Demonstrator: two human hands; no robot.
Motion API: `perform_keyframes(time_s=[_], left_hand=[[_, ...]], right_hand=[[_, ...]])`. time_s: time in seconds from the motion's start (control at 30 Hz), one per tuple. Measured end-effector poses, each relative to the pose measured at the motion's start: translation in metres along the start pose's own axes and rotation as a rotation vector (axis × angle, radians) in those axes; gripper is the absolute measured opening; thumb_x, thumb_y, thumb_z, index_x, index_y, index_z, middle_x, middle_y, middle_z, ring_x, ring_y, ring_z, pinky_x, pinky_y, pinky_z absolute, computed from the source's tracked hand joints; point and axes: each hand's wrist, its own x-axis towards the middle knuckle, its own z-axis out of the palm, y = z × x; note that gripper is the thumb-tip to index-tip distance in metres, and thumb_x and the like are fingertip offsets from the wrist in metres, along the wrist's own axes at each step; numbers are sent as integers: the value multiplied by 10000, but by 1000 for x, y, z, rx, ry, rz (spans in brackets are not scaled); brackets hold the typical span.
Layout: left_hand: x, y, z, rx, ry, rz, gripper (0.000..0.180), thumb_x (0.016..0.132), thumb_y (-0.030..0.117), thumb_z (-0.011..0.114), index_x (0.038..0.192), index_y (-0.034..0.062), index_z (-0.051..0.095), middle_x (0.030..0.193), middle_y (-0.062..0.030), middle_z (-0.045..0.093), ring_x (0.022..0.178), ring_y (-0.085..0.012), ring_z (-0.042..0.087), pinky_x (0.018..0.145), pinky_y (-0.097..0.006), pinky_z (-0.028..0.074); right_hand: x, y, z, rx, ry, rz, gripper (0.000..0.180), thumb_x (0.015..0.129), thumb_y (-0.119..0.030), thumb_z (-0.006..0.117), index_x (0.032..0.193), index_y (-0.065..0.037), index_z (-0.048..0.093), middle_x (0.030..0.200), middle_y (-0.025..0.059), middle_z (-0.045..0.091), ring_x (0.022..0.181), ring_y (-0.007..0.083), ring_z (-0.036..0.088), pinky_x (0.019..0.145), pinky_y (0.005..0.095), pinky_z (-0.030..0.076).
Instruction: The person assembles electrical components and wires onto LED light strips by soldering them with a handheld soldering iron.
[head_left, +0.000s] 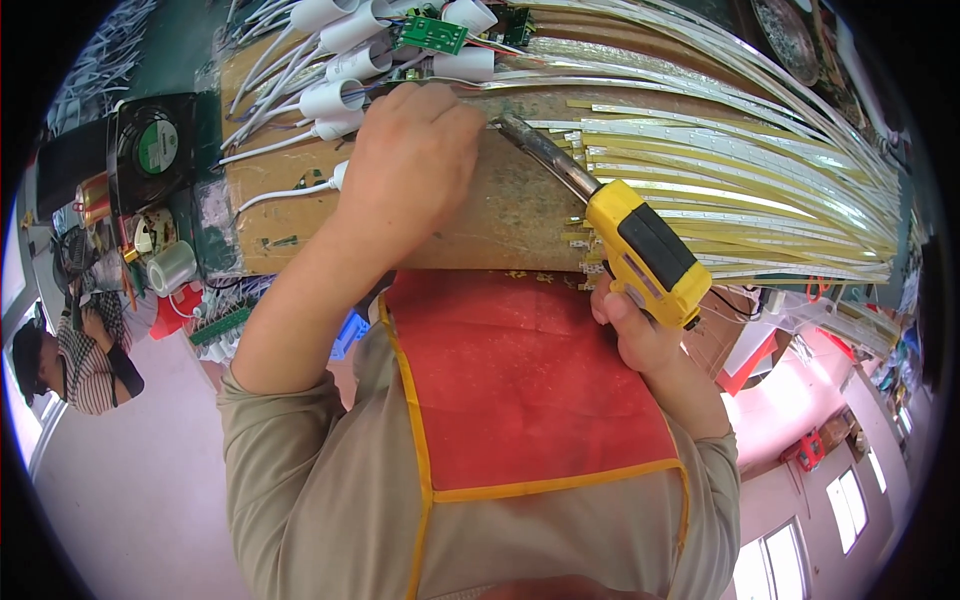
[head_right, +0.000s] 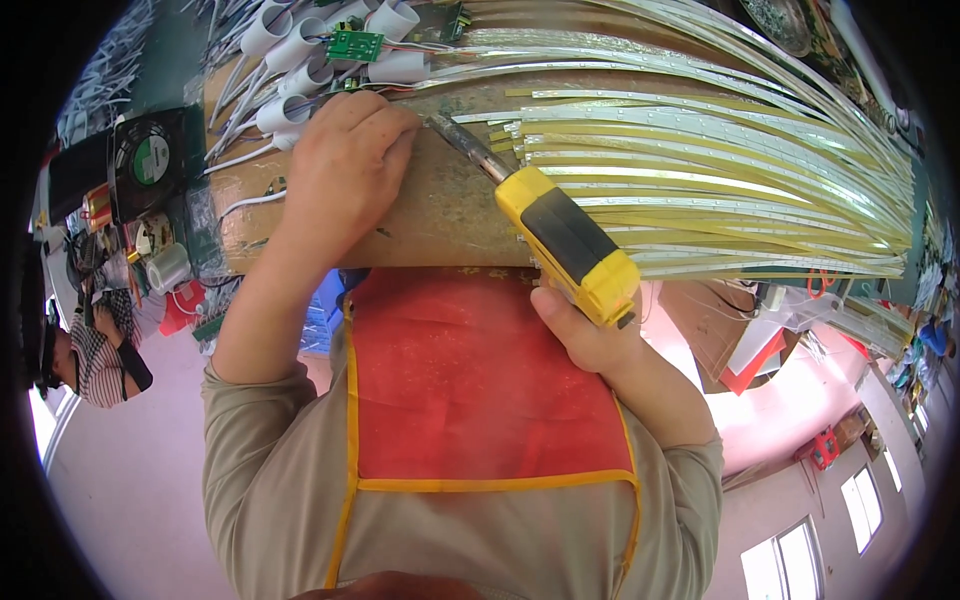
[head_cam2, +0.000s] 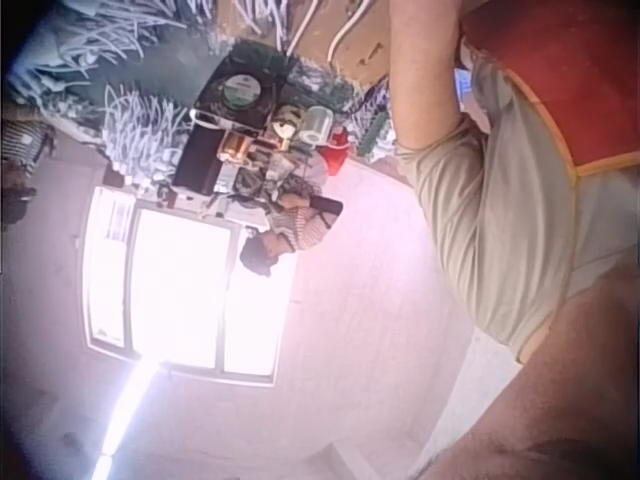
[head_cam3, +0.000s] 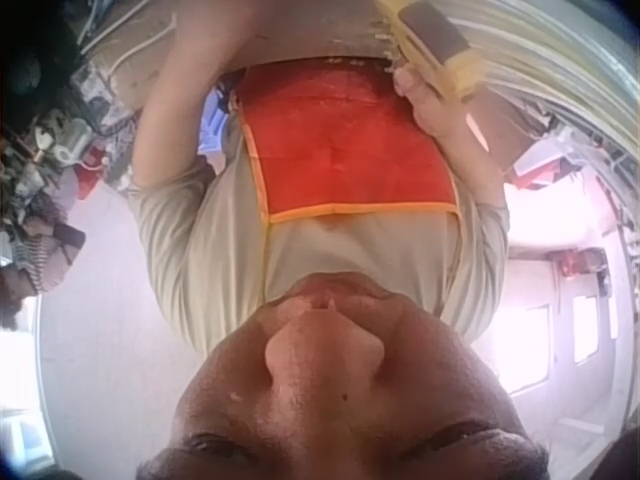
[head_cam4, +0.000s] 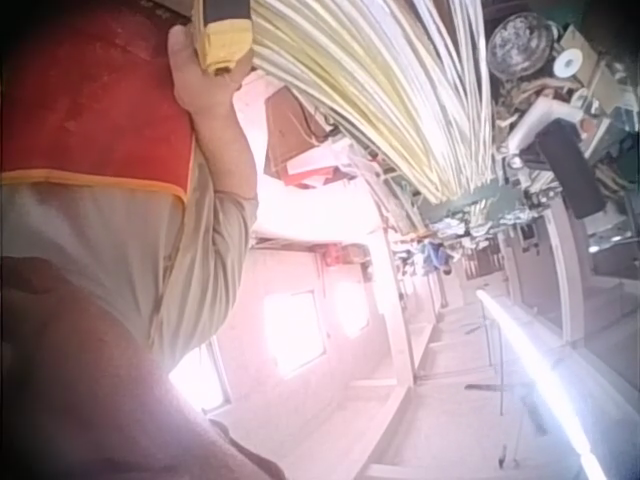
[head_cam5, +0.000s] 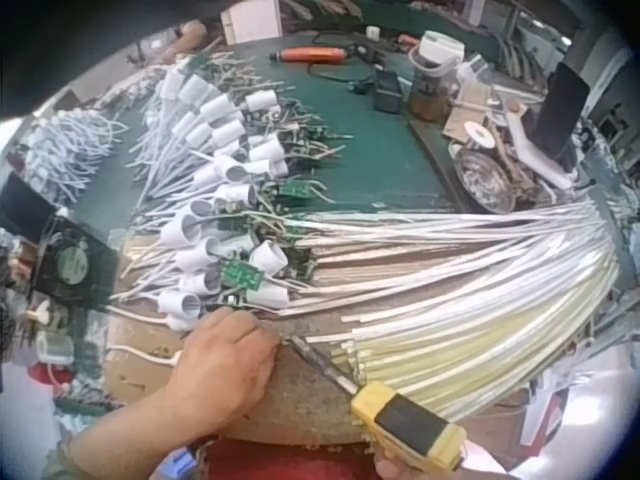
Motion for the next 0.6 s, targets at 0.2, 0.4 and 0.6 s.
perform_keyframes(time_s=[0.2,0.4,0.6], left_hand=[[0,-1,2,0,-1,7,65,774,54,686,836,65,667,817,-87,610,803,-307,606,719,-393,498],[-1,-2,5,-29,31,38,15,736,74,609,751,73,605,785,-92,560,798,-302,573,715,-412,463],[-2,-2,5,-29,24,34,10,744,75,604,753,70,604,792,-92,566,808,-305,577,720,-415,465]], right_hand=[[-1,2,-2,6,-8,16,449,899,-211,649,1236,14,455,778,83,543,625,140,491,574,274,426],[1,-2,0,10,0,27,446,894,-199,643,1237,15,455,784,82,547,630,141,499,576,275,434],[1,-2,0,90,23,33,602,884,-291,693,1325,22,429,734,46,495,608,129,467,562,271,412]])
